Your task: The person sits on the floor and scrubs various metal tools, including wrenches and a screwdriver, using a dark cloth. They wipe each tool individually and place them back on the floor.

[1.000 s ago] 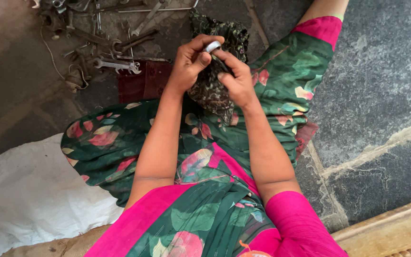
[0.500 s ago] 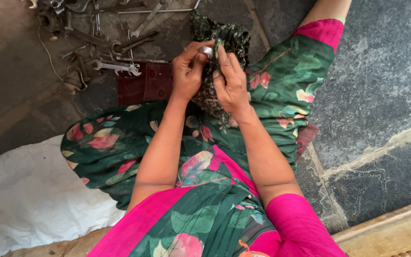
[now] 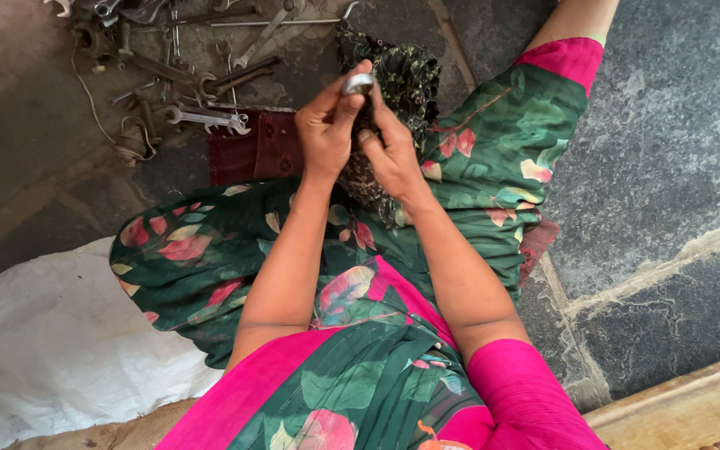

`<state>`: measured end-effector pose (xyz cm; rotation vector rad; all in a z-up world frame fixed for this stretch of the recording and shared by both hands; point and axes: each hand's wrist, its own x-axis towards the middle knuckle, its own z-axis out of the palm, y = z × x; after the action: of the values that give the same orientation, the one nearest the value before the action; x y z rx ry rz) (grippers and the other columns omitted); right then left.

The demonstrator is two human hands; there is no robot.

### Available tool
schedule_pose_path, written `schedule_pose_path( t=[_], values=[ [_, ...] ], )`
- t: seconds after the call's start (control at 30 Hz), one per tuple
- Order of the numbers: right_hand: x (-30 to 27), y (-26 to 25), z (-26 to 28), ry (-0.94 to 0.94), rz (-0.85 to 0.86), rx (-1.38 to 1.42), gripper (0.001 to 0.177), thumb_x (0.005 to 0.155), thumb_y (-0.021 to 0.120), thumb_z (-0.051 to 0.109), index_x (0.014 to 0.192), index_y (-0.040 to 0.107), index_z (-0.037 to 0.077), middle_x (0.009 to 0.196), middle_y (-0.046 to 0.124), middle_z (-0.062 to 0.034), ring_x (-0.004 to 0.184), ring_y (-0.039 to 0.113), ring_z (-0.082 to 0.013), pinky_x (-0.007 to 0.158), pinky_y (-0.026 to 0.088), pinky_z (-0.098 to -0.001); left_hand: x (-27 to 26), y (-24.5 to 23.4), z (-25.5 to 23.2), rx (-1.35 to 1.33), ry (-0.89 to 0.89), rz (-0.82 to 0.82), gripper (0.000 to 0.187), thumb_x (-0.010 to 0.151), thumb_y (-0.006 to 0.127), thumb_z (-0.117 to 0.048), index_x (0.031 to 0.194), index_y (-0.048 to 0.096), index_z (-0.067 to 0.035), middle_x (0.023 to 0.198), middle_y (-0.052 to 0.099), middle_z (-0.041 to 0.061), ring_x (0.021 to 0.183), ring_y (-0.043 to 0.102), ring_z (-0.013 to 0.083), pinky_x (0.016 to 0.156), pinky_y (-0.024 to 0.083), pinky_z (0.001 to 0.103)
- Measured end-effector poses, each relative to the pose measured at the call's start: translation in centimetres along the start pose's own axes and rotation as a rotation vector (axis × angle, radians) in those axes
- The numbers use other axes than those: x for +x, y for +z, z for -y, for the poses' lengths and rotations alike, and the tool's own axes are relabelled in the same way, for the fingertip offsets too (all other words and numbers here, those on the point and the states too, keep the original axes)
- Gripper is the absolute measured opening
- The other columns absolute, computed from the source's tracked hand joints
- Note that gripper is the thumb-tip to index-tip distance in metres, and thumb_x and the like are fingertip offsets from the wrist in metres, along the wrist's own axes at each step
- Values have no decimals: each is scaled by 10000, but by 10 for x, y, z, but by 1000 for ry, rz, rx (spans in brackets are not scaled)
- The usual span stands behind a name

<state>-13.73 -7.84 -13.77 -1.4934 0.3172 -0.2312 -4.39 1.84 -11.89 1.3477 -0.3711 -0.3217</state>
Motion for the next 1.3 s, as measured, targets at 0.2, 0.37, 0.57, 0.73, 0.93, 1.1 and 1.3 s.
schedule_pose_path(
  t=[0.2, 0.37, 0.57, 0.73, 0.93, 1.1, 1.3],
  values=[
    [-6, -23, 4, -135, -19, 28, 490, 990, 575, -14, 1473, 525, -70, 1699, 346, -226, 1475, 509, -259, 1216, 388, -338, -3, 0, 1, 97, -79, 58, 355, 954, 832, -97, 1284, 731, -15, 1305, 744, 116, 1159, 698, 135, 1026, 545, 281],
    [-2, -34, 26, -235, -37, -105, 494, 950, 556, -48, 1441, 517, -72, 1388, 585, -196, 1205, 647, -264, 1029, 510, -330, 3, -6, -10, 163, -52, 193, 501, 870, 883, -109, 1337, 709, -49, 1187, 734, 59, 1069, 653, 116, 967, 528, 294],
    [3, -42, 57, -404, -55, -422, 543, 848, 595, -98, 1387, 591, -42, 925, 550, -149, 801, 571, -312, 731, 459, -388, 15, -6, -17, 111, -145, 291, 422, 858, 838, -58, 1265, 726, -59, 1180, 723, 45, 1039, 686, 131, 868, 585, 310],
    [8, -46, 68, -552, -41, -585, 542, 763, 629, -74, 1292, 662, 37, 956, 586, -124, 840, 579, -337, 772, 477, -446, 20, -2, -25, 251, -1, 315, 411, 882, 810, 28, 1273, 729, -68, 1153, 733, 61, 1071, 687, 150, 954, 553, 314],
    [9, -46, 71, -586, -68, -673, 541, 723, 653, -45, 1236, 713, 119, 1039, 616, -139, 887, 589, -340, 783, 483, -446, 20, 8, -40, 371, -13, 259, 528, 937, 755, 39, 1419, 655, -153, 1112, 742, 51, 1037, 715, 144, 924, 576, 301],
    [10, -43, 71, -553, -116, -688, 499, 768, 678, -44, 1240, 709, 116, 1059, 626, -140, 900, 595, -340, 788, 482, -448, 22, 4, -62, 473, 163, 367, 685, 868, 731, 49, 1496, 565, -167, 1255, 722, 108, 1171, 704, 209, 1013, 560, 344],
    [12, -41, 65, -520, -123, -677, 515, 806, 655, -52, 1305, 660, 75, 1115, 619, -176, 960, 596, -364, 838, 506, -458, 25, -1, -71, 454, 56, 343, 403, 1050, 674, 0, 1430, 646, -133, 1216, 751, 94, 1064, 734, 192, 952, 586, 330]
  ],
)
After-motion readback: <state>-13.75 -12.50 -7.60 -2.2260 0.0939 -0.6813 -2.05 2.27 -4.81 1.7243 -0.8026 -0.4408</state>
